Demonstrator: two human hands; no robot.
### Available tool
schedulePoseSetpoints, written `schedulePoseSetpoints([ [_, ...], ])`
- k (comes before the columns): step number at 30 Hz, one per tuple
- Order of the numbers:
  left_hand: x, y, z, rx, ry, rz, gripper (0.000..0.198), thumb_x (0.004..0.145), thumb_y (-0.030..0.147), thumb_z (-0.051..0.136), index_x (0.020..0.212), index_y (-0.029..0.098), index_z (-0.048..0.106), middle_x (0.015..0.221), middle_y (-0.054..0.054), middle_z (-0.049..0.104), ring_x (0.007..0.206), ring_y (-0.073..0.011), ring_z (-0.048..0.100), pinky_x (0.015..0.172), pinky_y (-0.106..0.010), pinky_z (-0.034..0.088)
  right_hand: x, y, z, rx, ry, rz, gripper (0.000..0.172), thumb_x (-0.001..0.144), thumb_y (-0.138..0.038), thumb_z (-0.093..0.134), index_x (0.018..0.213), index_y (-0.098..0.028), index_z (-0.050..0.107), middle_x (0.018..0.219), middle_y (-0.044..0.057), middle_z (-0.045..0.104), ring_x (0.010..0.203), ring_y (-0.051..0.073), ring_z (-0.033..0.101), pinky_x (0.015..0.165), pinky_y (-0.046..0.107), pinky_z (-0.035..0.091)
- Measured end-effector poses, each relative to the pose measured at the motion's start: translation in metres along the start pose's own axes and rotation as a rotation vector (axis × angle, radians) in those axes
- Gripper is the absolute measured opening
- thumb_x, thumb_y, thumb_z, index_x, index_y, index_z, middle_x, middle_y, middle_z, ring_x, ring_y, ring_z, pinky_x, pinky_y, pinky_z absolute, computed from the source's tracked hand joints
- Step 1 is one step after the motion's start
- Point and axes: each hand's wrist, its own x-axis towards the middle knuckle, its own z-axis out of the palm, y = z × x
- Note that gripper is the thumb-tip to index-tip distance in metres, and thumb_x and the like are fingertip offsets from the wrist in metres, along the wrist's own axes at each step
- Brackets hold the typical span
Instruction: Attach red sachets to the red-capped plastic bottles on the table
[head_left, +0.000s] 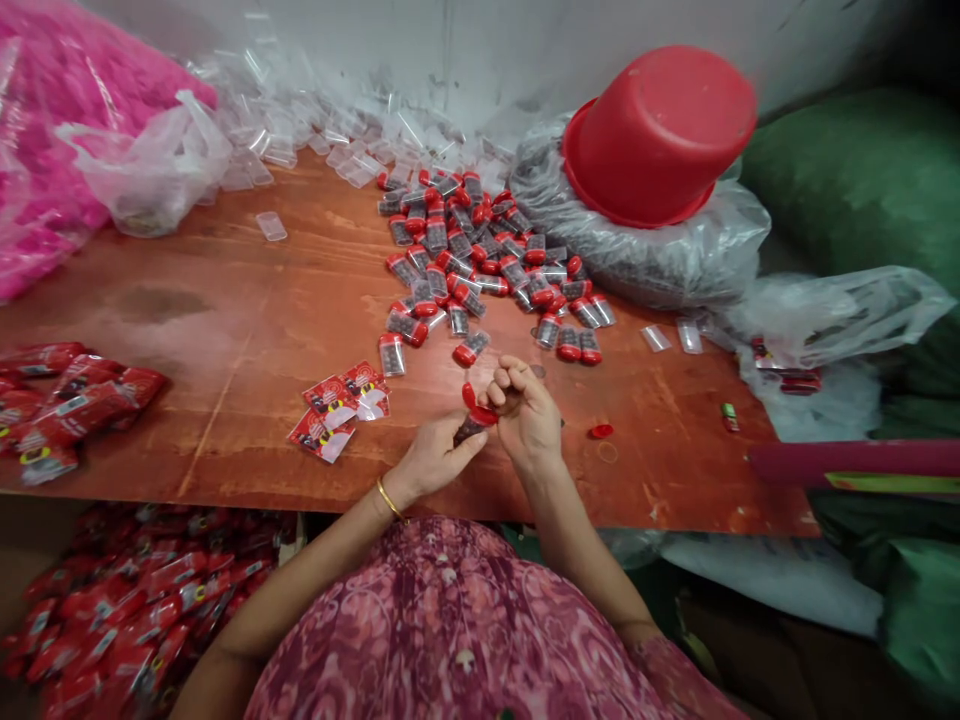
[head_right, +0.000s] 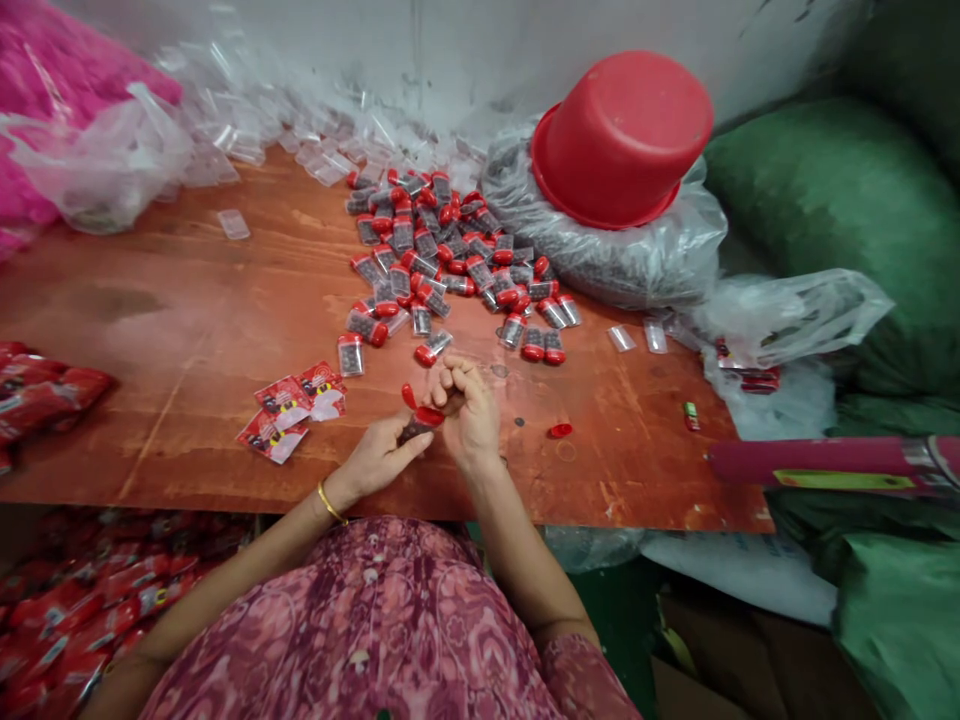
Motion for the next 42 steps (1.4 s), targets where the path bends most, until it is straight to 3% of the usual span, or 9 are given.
schedulePoseSetpoints([
  [5,0.001,0.002,0.004,-0.021,-0.013,0.001,0.019,0.082,0.031,0.046,0.079,0.015,0.055,0.075,-0.003,0.058,0.068,-0.0159,0.051,0.062,-0.027,0.039,-0.004,0.006,-0.005,-0.050,0.011,-0.078,0.003,0.076,-0.021,0.056,0.076,-0.020,0.059,0.059,-0.008,0.046,0.046,0.005,0.046,0.048,0.018,0.043],
  [15,0.001,0.000,0.009,-0.113,0.007,0.004,0.021,0.083,0.032,0.046,0.088,0.014,0.056,0.085,-0.006,0.062,0.076,-0.0182,0.056,0.070,-0.030,0.044,-0.016,0.014,0.001,-0.070,0.029,-0.241,0.012,0.075,-0.032,0.062,0.076,-0.020,0.059,0.060,-0.006,0.052,0.054,0.007,0.052,0.054,0.022,0.047],
  [22,0.001,0.000,0.009,-0.187,-0.022,0.012,0.022,0.081,0.031,0.049,0.095,0.015,0.056,0.085,-0.004,0.062,0.075,-0.0178,0.055,0.072,-0.030,0.045,-0.016,0.006,0.005,-0.087,0.037,-0.185,0.012,0.077,-0.033,0.059,0.074,-0.021,0.057,0.058,-0.007,0.046,0.047,0.006,0.045,0.045,0.019,0.042],
  [25,0.002,-0.002,0.008,-0.236,-0.007,0.019,0.023,0.081,0.031,0.049,0.096,0.015,0.057,0.088,-0.004,0.062,0.080,-0.0183,0.055,0.077,-0.031,0.045,-0.014,0.005,0.007,-0.084,0.070,-0.153,0.015,0.081,-0.035,0.054,0.073,-0.022,0.054,0.057,-0.007,0.042,0.046,0.006,0.044,0.049,0.020,0.045],
  [31,0.004,-0.005,0.009,-0.358,0.034,-0.022,0.023,0.080,0.032,0.052,0.094,0.015,0.056,0.088,-0.003,0.061,0.081,-0.0164,0.053,0.079,-0.030,0.044,-0.017,0.013,0.007,-0.061,0.102,-0.231,0.017,0.080,-0.040,0.054,0.075,-0.024,0.052,0.059,-0.007,0.041,0.048,0.008,0.043,0.061,0.027,0.051],
  [35,0.004,-0.002,0.006,-0.452,0.036,-0.049,0.019,0.079,0.034,0.054,0.084,0.016,0.053,0.073,0.001,0.056,0.065,-0.0115,0.051,0.065,-0.025,0.043,-0.012,0.009,0.001,-0.250,-0.029,-0.325,0.018,0.077,-0.043,0.058,0.082,-0.026,0.058,0.074,-0.004,0.056,0.066,0.011,0.054,0.075,0.030,0.050],
  [38,0.004,0.002,0.002,-0.568,-0.088,-0.109,0.025,0.077,0.041,0.056,0.077,0.016,0.049,0.059,0.004,0.051,0.048,-0.0083,0.045,0.048,-0.022,0.037,-0.002,-0.006,-0.001,-0.528,-0.287,-0.371,0.023,0.073,-0.045,0.064,0.085,-0.026,0.064,0.095,0.001,0.064,0.089,0.016,0.058,0.088,0.034,0.045],
  [40,0.003,0.004,-0.001,-0.628,-0.172,-0.134,0.030,0.075,0.044,0.058,0.075,0.016,0.048,0.056,0.004,0.052,0.043,-0.0076,0.044,0.043,-0.022,0.034,0.005,-0.017,0.001,-0.669,-0.472,-0.322,0.024,0.073,-0.048,0.065,0.080,-0.025,0.067,0.093,0.002,0.066,0.092,0.018,0.058,0.089,0.036,0.045],
  [42,0.003,0.004,-0.004,-0.682,-0.190,-0.150,0.033,0.073,0.046,0.061,0.075,0.016,0.049,0.054,0.003,0.054,0.040,-0.0072,0.044,0.041,-0.021,0.033,0.008,-0.023,0.005,-0.751,-0.560,-0.296,0.026,0.073,-0.049,0.064,0.074,-0.024,0.068,0.085,0.003,0.067,0.087,0.019,0.060,0.086,0.038,0.046],
])
